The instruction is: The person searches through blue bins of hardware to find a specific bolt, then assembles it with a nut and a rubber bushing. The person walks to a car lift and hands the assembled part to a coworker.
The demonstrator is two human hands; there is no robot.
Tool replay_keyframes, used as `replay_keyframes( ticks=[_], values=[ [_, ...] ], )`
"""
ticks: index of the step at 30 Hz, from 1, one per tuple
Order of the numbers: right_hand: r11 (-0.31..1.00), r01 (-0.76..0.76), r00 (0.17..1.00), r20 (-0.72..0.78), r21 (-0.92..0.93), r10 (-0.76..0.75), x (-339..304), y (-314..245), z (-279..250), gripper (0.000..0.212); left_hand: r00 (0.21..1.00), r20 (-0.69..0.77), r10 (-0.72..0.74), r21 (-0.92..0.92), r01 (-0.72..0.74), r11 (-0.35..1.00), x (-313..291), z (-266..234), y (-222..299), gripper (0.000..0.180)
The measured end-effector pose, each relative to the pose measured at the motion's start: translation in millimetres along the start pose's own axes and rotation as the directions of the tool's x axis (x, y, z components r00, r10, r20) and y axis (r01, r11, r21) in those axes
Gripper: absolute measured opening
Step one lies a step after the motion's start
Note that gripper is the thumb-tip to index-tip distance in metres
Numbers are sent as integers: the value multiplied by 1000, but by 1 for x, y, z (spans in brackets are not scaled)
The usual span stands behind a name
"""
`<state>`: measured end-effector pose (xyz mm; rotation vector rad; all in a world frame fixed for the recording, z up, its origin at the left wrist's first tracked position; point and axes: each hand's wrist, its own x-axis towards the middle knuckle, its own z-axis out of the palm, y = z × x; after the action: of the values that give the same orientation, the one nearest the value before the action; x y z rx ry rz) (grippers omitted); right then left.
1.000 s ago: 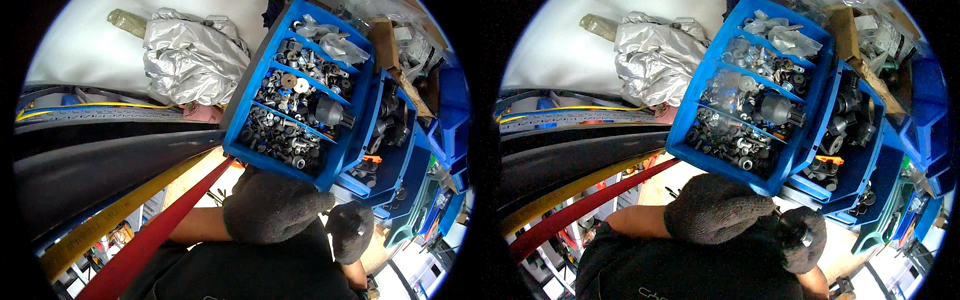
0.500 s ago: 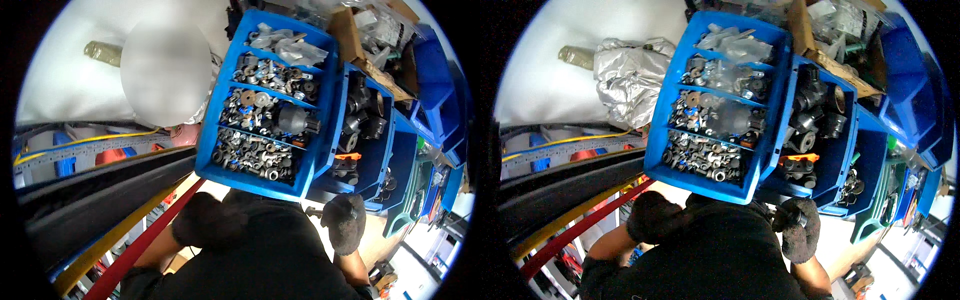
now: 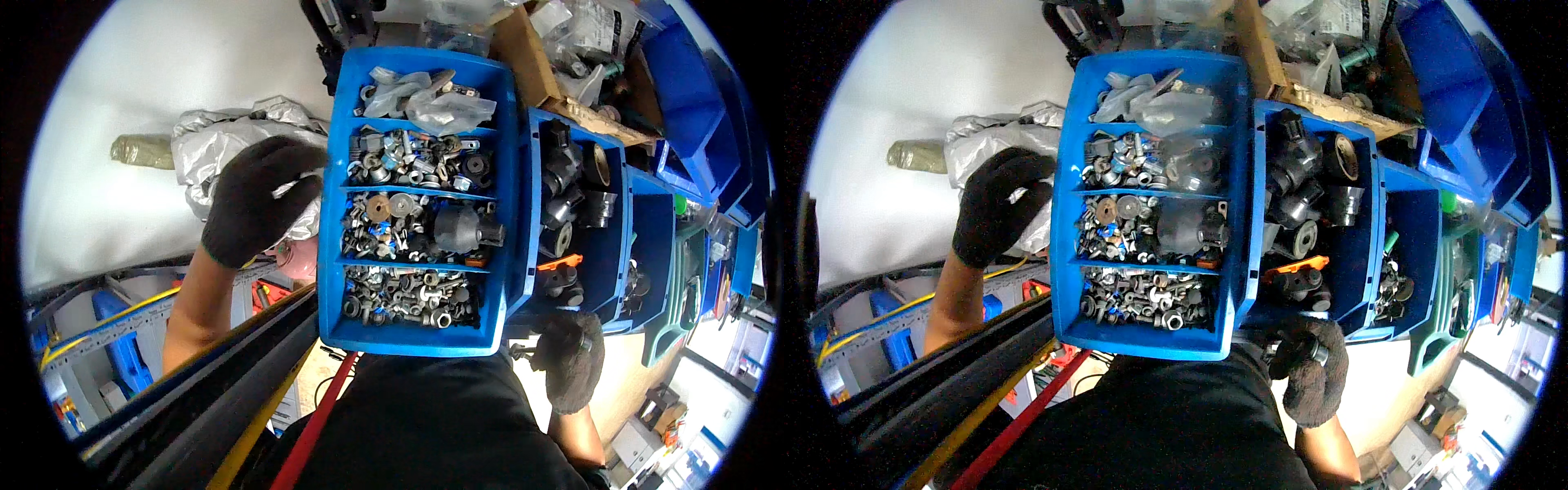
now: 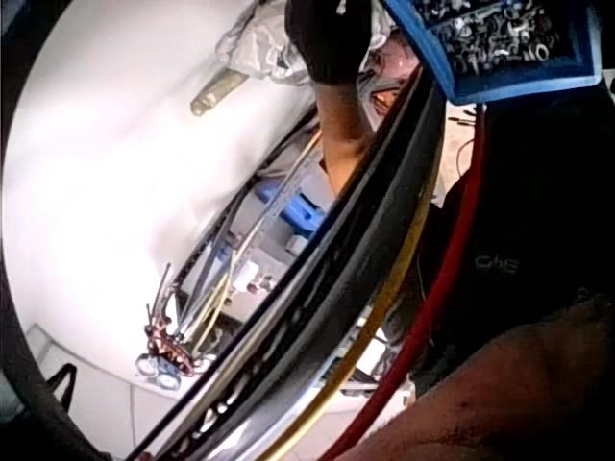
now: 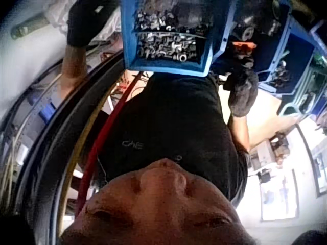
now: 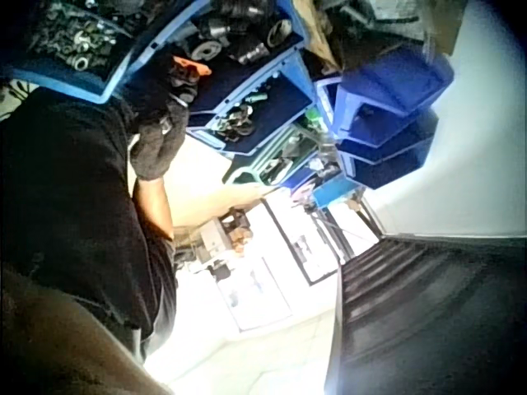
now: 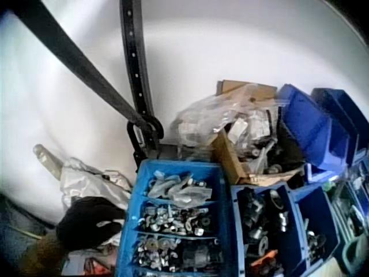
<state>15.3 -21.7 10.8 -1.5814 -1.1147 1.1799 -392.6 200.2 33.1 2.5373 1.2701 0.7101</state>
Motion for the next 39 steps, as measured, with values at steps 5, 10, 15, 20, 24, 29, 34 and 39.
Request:
replay_keyframes(
  ticks=[5, 10, 15, 20, 24, 29, 34, 39],
  values=[
    [999, 24, 995, -99, 30, -21, 8, 0, 8, 71, 964, 153, 217, 114, -235, 965, 68, 12, 20, 21],
    [999, 39, 987, -160, 36, -32, 10, 12, 13, 70, 840, 332, 428, 106, -484, 868, 82, 37, 26, 22],
    [995, -73, 997, -24, -71, 72, 22, 0, -1, 72, 860, 371, 350, 108, -414, 904, 100, 35, 19, 17],
    [958, -248, 957, -117, 145, 266, 35, -18, 13, 78, 859, 315, 403, 205, -476, 855, 110, 34, 10, 11],
    [951, -303, 953, 9, 57, 303, 39, -19, 2, 82, 886, 237, 399, 141, -438, 888, 108, 34, -3, 10],
    [977, -213, 977, 5, 15, 213, 34, -9, 2, 72, 836, 354, 418, 12, -451, 892, 109, 36, 23, 14],
    [978, -169, 981, 72, -121, 178, 29, 5, -13, 71, 779, 419, 466, 121, -557, 822, 112, 46, 18, 19],
    [981, -119, 992, -32, 156, 125, 32, 3, 6, 71, 795, 431, 428, 273, -566, 778, 114, 59, 30, 19]
  ],
)
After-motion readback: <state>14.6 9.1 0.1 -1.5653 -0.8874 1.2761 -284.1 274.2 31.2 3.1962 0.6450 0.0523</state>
